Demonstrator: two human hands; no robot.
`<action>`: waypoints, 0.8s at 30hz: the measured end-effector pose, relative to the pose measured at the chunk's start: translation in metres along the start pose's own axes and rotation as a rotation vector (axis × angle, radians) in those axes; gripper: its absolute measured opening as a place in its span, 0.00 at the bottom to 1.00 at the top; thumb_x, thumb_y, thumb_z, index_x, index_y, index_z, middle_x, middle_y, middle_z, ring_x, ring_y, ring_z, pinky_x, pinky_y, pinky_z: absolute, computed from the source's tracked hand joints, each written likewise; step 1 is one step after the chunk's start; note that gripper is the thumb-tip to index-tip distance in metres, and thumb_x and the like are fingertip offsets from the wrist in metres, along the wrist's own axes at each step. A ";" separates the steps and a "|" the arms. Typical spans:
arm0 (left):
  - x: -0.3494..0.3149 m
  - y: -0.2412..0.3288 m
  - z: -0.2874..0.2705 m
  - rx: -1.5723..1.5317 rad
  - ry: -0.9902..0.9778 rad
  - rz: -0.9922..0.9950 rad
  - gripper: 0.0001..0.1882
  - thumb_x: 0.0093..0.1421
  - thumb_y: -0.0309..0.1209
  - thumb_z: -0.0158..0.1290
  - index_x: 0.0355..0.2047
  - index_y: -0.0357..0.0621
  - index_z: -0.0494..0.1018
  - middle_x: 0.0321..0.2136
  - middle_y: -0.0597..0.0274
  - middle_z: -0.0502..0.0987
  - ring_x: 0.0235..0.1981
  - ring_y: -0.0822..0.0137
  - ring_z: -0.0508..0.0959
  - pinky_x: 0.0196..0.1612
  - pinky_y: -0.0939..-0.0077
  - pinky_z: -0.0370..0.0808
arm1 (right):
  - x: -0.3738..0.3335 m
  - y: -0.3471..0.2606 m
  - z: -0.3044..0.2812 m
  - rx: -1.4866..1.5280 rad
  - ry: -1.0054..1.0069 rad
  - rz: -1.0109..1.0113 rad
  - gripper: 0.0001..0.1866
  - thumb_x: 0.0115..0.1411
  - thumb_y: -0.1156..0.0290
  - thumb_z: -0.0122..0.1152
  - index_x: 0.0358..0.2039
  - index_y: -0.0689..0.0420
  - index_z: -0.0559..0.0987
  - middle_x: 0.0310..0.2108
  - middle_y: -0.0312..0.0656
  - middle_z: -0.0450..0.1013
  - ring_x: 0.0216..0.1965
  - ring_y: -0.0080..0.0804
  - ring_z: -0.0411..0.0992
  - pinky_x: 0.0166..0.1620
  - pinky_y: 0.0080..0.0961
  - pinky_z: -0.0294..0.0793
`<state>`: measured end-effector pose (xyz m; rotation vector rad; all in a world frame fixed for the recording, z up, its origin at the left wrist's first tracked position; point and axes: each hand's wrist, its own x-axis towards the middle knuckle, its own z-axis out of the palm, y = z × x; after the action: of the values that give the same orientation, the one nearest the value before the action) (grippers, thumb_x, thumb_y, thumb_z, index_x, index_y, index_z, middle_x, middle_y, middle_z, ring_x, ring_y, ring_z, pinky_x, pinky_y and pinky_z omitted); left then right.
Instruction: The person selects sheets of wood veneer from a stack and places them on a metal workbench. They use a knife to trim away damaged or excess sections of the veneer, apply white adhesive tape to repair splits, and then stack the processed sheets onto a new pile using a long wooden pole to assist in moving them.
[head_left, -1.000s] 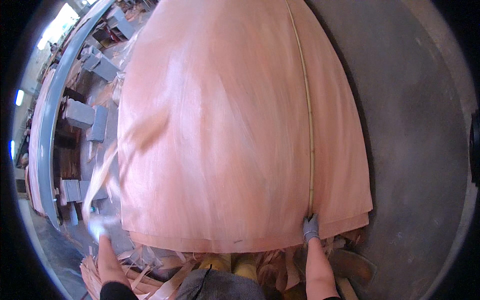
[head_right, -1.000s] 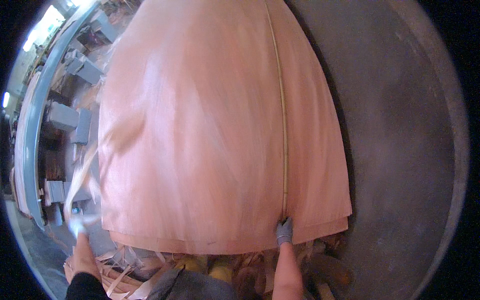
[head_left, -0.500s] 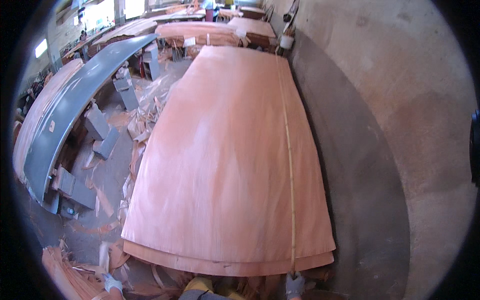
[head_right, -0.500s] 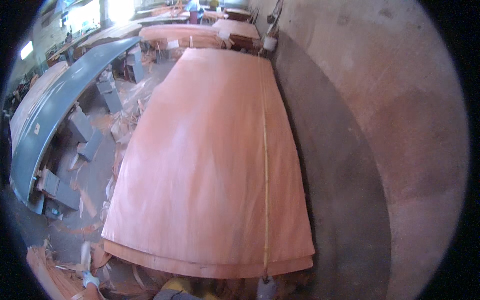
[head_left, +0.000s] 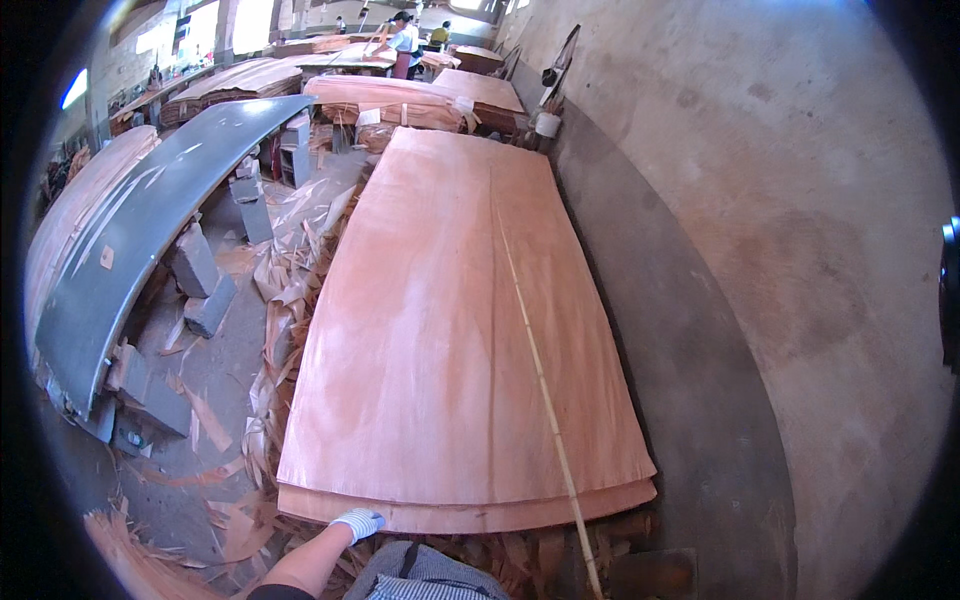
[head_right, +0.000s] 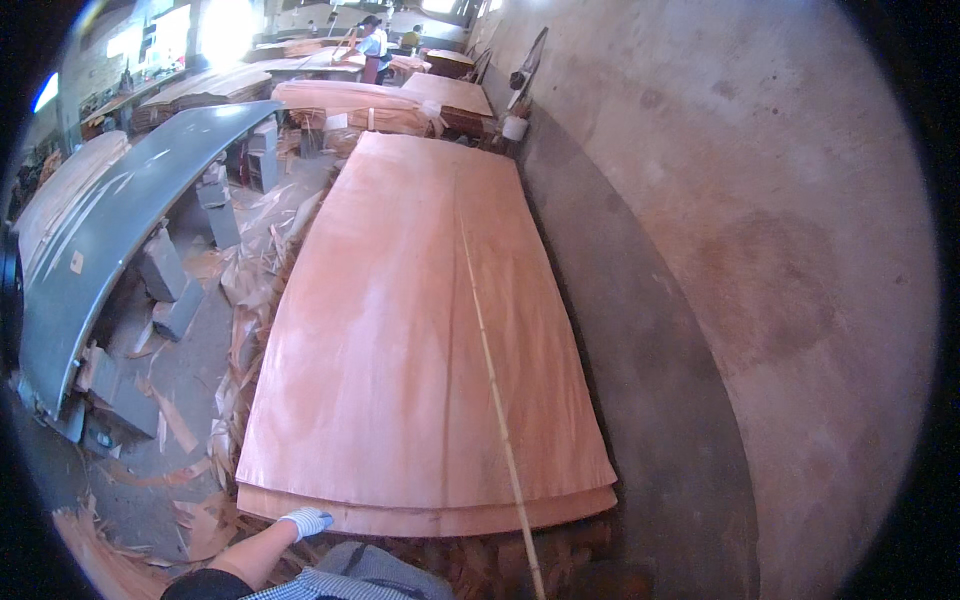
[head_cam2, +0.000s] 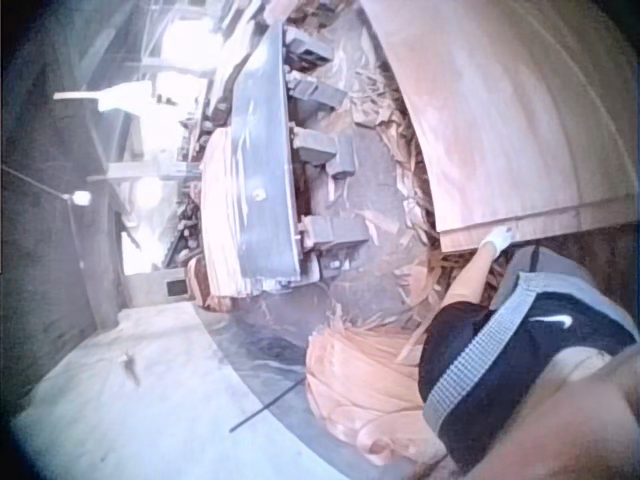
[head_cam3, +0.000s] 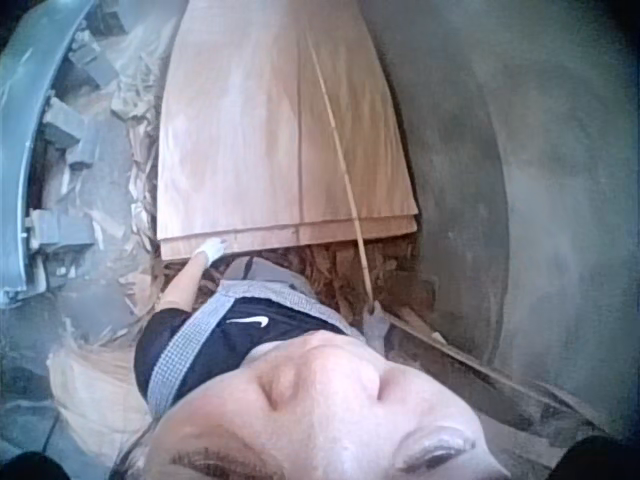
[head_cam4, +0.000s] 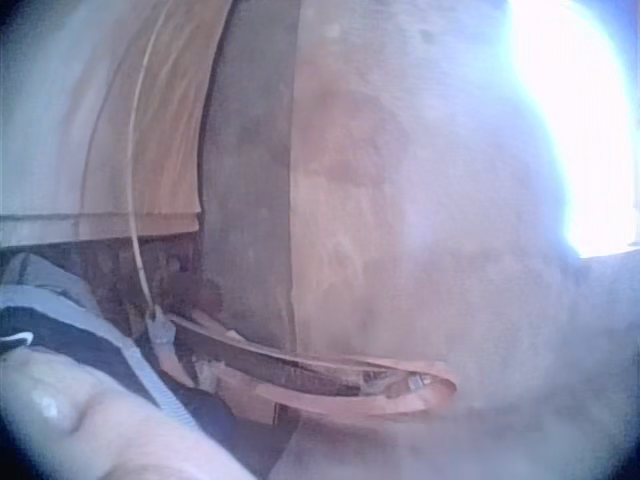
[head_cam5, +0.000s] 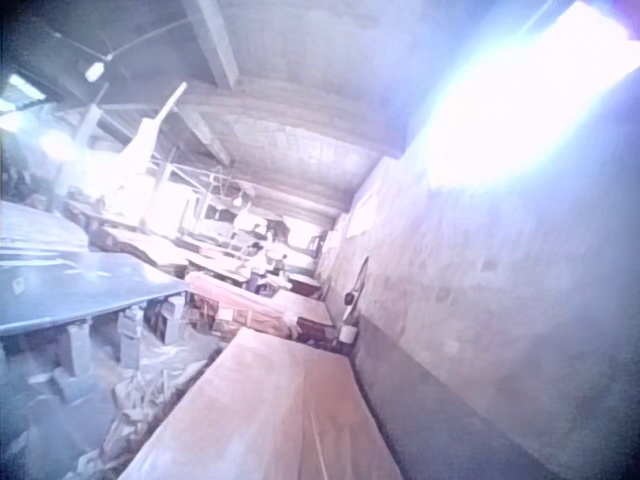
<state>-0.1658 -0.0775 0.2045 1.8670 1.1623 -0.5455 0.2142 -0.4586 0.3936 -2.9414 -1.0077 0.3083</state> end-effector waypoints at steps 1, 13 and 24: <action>0.004 -0.009 0.006 0.007 -0.020 0.030 0.25 0.58 0.49 0.37 0.44 0.45 0.73 0.44 0.47 0.74 0.47 0.49 0.72 0.51 0.61 0.66 | -0.001 -0.007 -0.009 -0.020 0.026 0.000 0.14 0.54 0.55 0.56 0.36 0.51 0.76 0.24 0.50 0.74 0.27 0.50 0.74 0.30 0.41 0.73; -0.042 -0.113 0.072 -0.061 -0.037 -0.247 0.28 0.57 0.52 0.42 0.47 0.43 0.72 0.50 0.47 0.69 0.53 0.52 0.69 0.54 0.64 0.64 | 0.064 -0.045 0.015 0.354 0.084 -0.012 0.14 0.48 0.61 0.63 0.28 0.59 0.78 0.22 0.50 0.74 0.25 0.42 0.73 0.31 0.32 0.71; 0.011 -0.027 0.075 -0.173 0.088 0.022 0.28 0.60 0.52 0.38 0.47 0.44 0.71 0.47 0.44 0.72 0.52 0.53 0.70 0.51 0.68 0.66 | 0.031 -0.070 -0.007 0.162 0.065 -0.325 0.12 0.51 0.56 0.59 0.27 0.50 0.74 0.17 0.47 0.71 0.24 0.51 0.71 0.28 0.42 0.70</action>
<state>-0.1797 -0.1294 0.1440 1.7671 1.2054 -0.3419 0.1967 -0.3842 0.4009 -2.5731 -1.3539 0.2672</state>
